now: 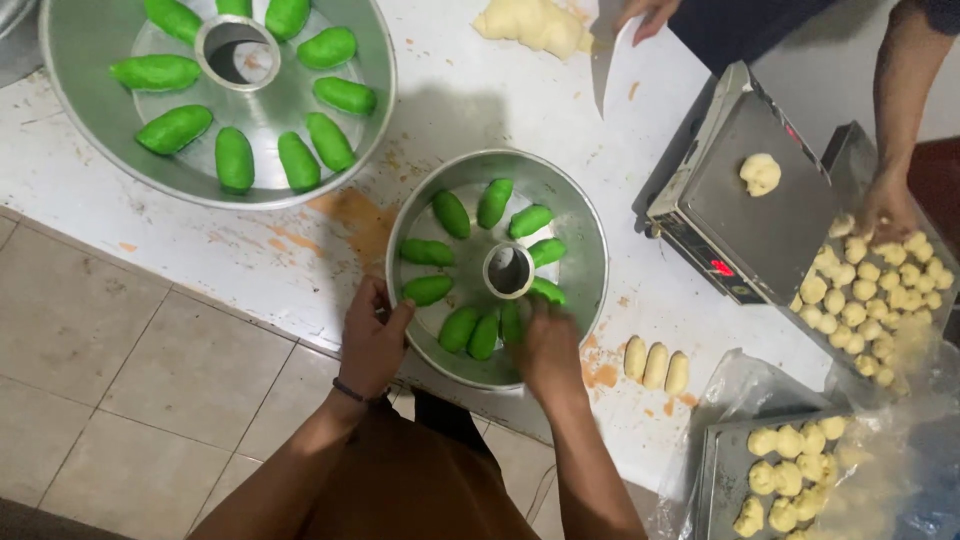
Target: Portioning dough using a scale and arranging shaped pieces into baking pans
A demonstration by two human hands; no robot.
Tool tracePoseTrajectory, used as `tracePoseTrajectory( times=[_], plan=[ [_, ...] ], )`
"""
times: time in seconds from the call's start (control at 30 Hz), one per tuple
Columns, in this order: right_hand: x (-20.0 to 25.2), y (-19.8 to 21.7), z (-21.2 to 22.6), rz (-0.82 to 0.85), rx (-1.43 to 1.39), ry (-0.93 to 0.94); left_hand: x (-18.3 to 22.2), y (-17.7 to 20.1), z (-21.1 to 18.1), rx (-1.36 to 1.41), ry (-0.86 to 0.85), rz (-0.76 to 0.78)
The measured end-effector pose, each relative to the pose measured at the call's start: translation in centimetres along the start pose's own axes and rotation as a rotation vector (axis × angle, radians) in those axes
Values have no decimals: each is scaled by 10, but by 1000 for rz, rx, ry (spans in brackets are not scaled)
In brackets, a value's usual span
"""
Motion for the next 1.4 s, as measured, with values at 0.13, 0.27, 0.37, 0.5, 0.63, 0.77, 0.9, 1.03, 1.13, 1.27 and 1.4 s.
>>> tracePoseTrajectory(
  times=[0.13, 0.27, 0.37, 0.5, 0.63, 0.77, 0.9, 1.03, 1.13, 1.27, 1.4],
  plan=[
    [11, -27, -9, 14, -212, -90, 1, 2, 0, -2, -2, -14],
    [-16, -54, -7, 198, -41, -238, -3, 1, -3, -29, -54, -17],
    [10, -25, -6, 185, -193, -167, 3, 1, -3, -34, -37, -9],
    [68, 26, -54, 57, -520, -122, -9, 2, 13, -161, -131, -62],
    [79, -37, -148, 44, -379, -467, -5, 0, 13, -101, -75, -12],
    [49, -86, -169, -336, -159, -333, -9, 4, 6, -140, -52, -32],
    [90, -84, -105, -1034, 493, 228, -27, 23, 4, -290, -142, -90],
    [75, -71, -114, -833, 172, 252, -29, 28, 2, -322, -92, -101],
    [80, -92, -163, -658, -157, -279, -10, 31, -4, -363, -166, -88],
    [50, -112, -149, -775, 297, 72, -27, 28, -7, -342, -135, -171],
    [43, -106, -168, -659, 164, -95, -19, 30, 5, -304, -143, -174]
  ],
)
Point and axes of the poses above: each hand's wrist, its own x-axis away from the middle knuckle, its own y-axis out of the back of the hand, z = x × y, the point moved 7 cm from there along -x, towards the middle knuckle, and after that the axes turned 1 degree about y, right-handed, at the moved point
